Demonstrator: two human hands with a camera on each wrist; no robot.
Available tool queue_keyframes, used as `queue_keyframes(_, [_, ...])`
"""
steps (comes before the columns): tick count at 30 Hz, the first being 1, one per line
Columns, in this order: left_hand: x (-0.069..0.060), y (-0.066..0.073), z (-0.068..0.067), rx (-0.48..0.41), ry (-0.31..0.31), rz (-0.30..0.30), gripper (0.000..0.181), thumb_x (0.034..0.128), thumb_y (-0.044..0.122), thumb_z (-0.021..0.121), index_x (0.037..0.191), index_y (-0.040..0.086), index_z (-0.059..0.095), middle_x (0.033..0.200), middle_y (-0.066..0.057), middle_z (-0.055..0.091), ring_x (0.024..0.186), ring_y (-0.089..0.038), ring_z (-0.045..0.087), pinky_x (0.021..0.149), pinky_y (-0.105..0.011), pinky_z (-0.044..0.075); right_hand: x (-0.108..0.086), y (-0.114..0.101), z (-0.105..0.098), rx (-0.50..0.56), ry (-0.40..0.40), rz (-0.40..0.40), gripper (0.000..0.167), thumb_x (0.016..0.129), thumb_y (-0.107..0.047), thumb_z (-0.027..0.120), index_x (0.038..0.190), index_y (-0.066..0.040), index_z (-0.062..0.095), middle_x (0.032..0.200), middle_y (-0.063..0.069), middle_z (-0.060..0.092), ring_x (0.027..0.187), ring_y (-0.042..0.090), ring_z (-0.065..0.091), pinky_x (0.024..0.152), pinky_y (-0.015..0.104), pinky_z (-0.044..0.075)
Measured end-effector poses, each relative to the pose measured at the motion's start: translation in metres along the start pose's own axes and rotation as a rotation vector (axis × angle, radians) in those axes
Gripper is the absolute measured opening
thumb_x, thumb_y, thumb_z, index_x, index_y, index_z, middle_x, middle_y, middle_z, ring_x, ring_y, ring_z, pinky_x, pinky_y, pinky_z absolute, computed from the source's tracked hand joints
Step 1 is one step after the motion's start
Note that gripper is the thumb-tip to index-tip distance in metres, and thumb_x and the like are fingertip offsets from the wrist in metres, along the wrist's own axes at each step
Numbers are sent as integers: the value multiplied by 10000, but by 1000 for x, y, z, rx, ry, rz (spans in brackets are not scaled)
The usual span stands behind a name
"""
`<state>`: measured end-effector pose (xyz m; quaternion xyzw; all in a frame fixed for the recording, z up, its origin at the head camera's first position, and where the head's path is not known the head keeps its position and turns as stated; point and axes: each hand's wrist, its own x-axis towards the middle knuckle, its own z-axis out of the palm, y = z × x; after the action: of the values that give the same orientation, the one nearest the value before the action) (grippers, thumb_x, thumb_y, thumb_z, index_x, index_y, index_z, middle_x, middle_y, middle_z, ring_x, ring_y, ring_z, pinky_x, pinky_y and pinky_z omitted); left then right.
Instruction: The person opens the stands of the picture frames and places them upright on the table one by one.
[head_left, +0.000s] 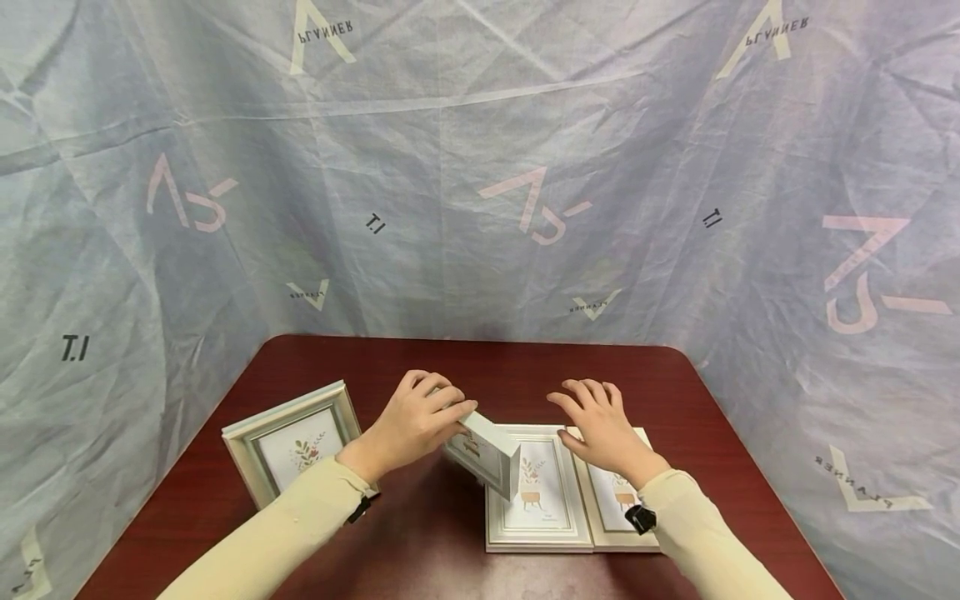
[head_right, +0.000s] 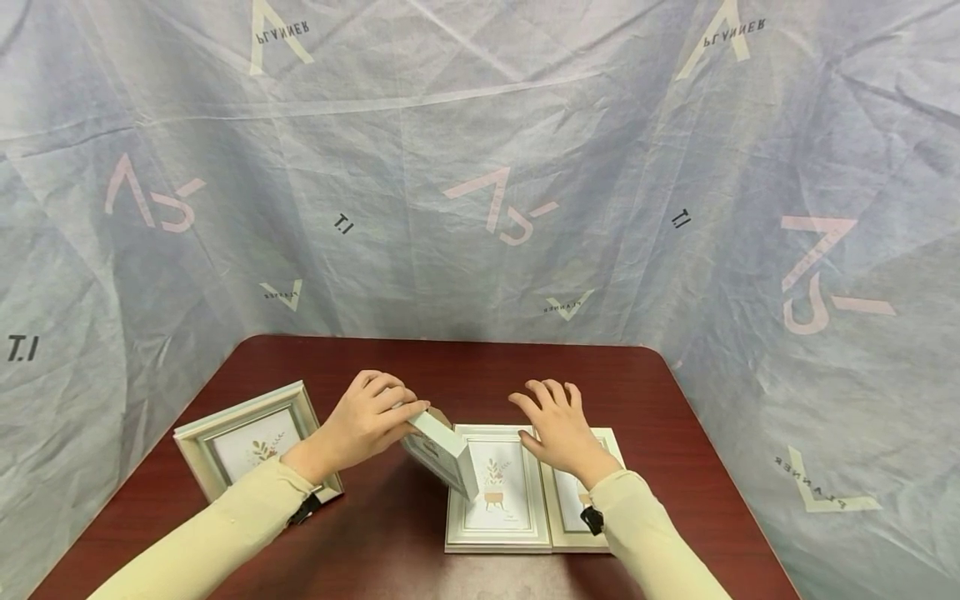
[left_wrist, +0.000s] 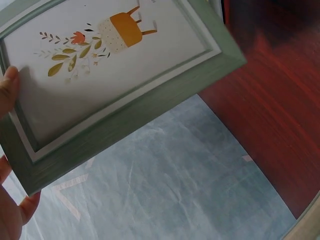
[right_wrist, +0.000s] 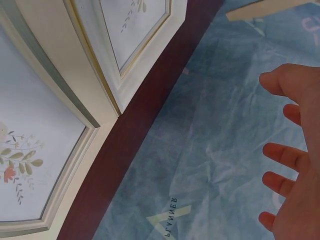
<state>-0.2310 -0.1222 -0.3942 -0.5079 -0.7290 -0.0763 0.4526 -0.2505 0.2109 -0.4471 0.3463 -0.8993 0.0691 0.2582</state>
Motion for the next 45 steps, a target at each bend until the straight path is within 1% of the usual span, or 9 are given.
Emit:
queue_keyframes(5, [-1, -1, 0, 2, 15, -25, 252, 949, 317, 668, 1060, 105, 750, 943, 11, 666, 868, -206, 598, 750, -422, 470, 0, -3, 0, 26, -2, 19, 527, 798, -227, 772, 1280, -120, 591, 1293, 176, 521, 1178, 385, 441, 933, 631, 292])
queue_keyframes(7, [-1, -2, 0, 7, 22, -28, 314, 1014, 349, 564, 1059, 100, 750, 938, 15, 663, 850, -203, 593, 741, -421, 468, 0, -4, 0, 39, -4, 22, 531, 798, -236, 773, 1282, -115, 591, 1293, 175, 520, 1180, 388, 440, 933, 630, 292])
queue_keyframes(10, [0, -2, 1, 17, 30, -26, 393, 1058, 365, 458, 1064, 97, 745, 929, 16, 659, 831, -201, 585, 737, -420, 460, -1, -6, 1, 51, -4, 23, 531, 801, -236, 771, 1285, -111, 590, 1293, 174, 518, 1183, 391, 438, 932, 623, 289])
queue_keyframes(21, [0, -5, 2, 92, 50, -13, 450, 1075, 374, 403, 1032, 90, 750, 902, 20, 641, 770, -197, 556, 716, -429, 443, 0, -20, 1, 99, 27, -20, 555, 779, -240, 772, 1283, -116, 576, 1279, 153, 527, 1164, 366, 452, 911, 589, 292])
queue_keyframes(27, [3, -6, 1, 116, 43, -27, 466, 1080, 371, 387, 1001, 87, 749, 887, 17, 632, 752, -200, 549, 714, -441, 443, 2, -31, 0, 136, -13, -83, 600, 763, -278, 785, 1305, -148, 562, 1294, 116, 521, 1208, 325, 433, 946, 572, 281])
queue_keyframes(32, [3, -6, 1, 134, 32, -55, 479, 1081, 377, 380, 992, 84, 749, 869, 12, 622, 741, -205, 549, 709, -448, 446, 3, -40, 3, 153, -26, -118, 578, 825, -313, 740, 1337, -139, 535, 1301, 100, 520, 1229, 315, 418, 967, 574, 275])
queue_keyframes(37, [2, -6, 1, 146, 34, -82, 465, 1070, 391, 410, 999, 77, 746, 871, 5, 620, 741, -212, 550, 713, -457, 446, 5, -50, 4, 154, -2, -144, 531, 873, -324, 703, 1325, -95, 541, 1277, 70, 539, 1215, 325, 440, 968, 556, 284])
queue_keyframes(41, [1, -7, 0, 147, 31, -108, 471, 1068, 403, 412, 1006, 79, 748, 875, 1, 625, 744, -222, 550, 714, -470, 438, 7, -57, 6, 171, 27, -139, 483, 905, -340, 676, 1286, -65, 563, 1245, 67, 571, 1201, 320, 459, 971, 551, 296])
queue_keyframes(45, [0, -7, 0, 156, 19, -130, 476, 1061, 420, 420, 1006, 82, 750, 874, 3, 627, 749, -222, 548, 713, -474, 429, 9, -63, 10, 183, 52, -124, 474, 972, -412, 580, 1261, -37, 563, 1219, 86, 592, 1184, 315, 466, 967, 549, 302])
